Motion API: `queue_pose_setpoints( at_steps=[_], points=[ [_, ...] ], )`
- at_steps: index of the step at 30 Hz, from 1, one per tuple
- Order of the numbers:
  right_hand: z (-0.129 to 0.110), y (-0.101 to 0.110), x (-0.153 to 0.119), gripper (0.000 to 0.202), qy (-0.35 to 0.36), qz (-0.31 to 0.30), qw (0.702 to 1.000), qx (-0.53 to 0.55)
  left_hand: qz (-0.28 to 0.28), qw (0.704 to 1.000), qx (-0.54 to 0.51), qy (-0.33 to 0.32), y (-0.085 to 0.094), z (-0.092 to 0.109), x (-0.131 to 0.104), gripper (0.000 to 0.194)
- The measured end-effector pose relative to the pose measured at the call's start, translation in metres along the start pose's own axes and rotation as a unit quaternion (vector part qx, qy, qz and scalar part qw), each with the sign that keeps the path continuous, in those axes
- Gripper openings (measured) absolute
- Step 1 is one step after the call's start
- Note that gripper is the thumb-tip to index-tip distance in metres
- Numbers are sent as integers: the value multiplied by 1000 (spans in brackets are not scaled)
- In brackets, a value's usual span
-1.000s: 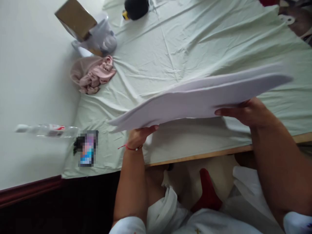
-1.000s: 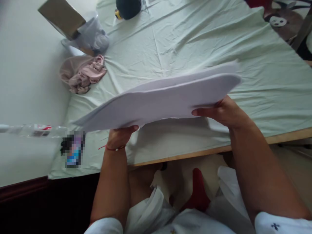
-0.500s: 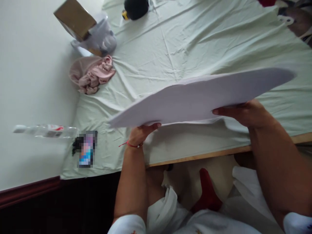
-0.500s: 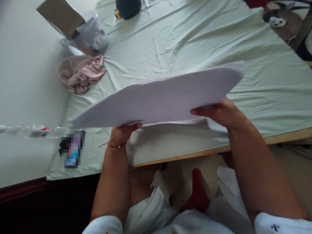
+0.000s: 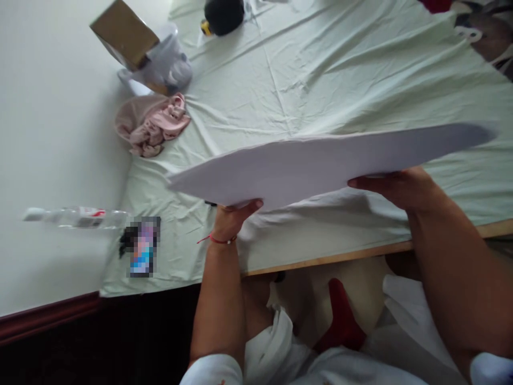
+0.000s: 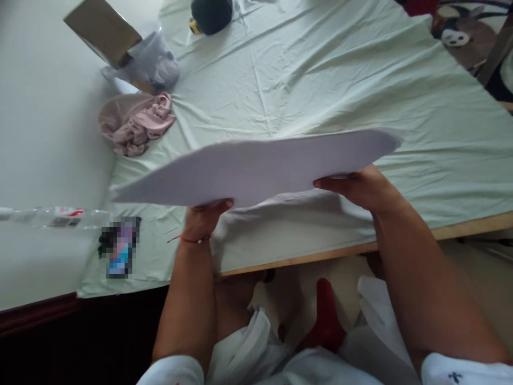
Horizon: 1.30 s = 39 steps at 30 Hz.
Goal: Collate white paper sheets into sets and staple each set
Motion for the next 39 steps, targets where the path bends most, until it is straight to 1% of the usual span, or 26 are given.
queue_pose_setpoints(
  at_steps=[2,5,8,10,12,14,15,17,19,21,24,26,28,30,33,35,36,39],
  points=[
    [0,0,0,30,10,-10,1000,11,6,1000,-10,-3,-1,1,0,41],
    [2,-1,1,33,-4,-28,999,17,14,999,26,-13,-3,2,0,42],
    [3,0,2,31,-5,-18,1000,10,17,999,32,-28,-5,3,0,40],
    [5,0,3,29,-17,-26,999,24,7,999,40,-19,-6,3,1,40],
    [7,0,5,33,-21,-36,998,53,11,998,56,-4,-8,2,3,39],
    [7,0,6,36,-12,-28,997,67,28,998,53,-7,-9,1,5,38],
    [7,1,6,33,-17,-20,998,64,33,998,42,-14,-10,0,6,38],
    [8,2,6,24,-51,0,997,52,23,999,8,-21,-13,-3,7,38],
    [9,3,6,22,-92,16,994,59,2,999,-33,0,-15,-4,5,39],
    [8,3,5,21,-105,26,990,85,1,997,-72,42,-17,-1,2,42],
    [9,3,6,24,-107,27,987,120,33,989,-110,93,-21,10,-4,49],
    [9,3,7,28,-113,32,984,137,45,986,-115,116,-24,19,-6,52],
    [10,3,8,33,-121,30,980,154,43,984,-113,129,-26,23,-7,53],
    [10,2,8,37,-131,22,978,162,33,984,-114,134,-27,23,-6,54],
    [11,1,9,35,-150,10,977,150,13,985,-106,137,-26,21,-5,54],
    [10,1,8,29,-136,16,979,148,11,988,-94,121,-24,22,-7,51],
    [9,1,8,25,-116,20,981,153,15,991,-88,104,-23,23,-8,49],
    [5,2,7,13,-19,26,988,149,25,996,-67,54,-19,28,-11,49]
  ],
)
Point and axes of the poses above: each hand's wrist, its own x-axis towards the middle knuckle, its own y-axis out of the back of the hand, z = x × y, the point moved 2 cm from there along x, towards the middle knuckle, and after that the axes turned 4 degrees about x, right-handed, at the moved point
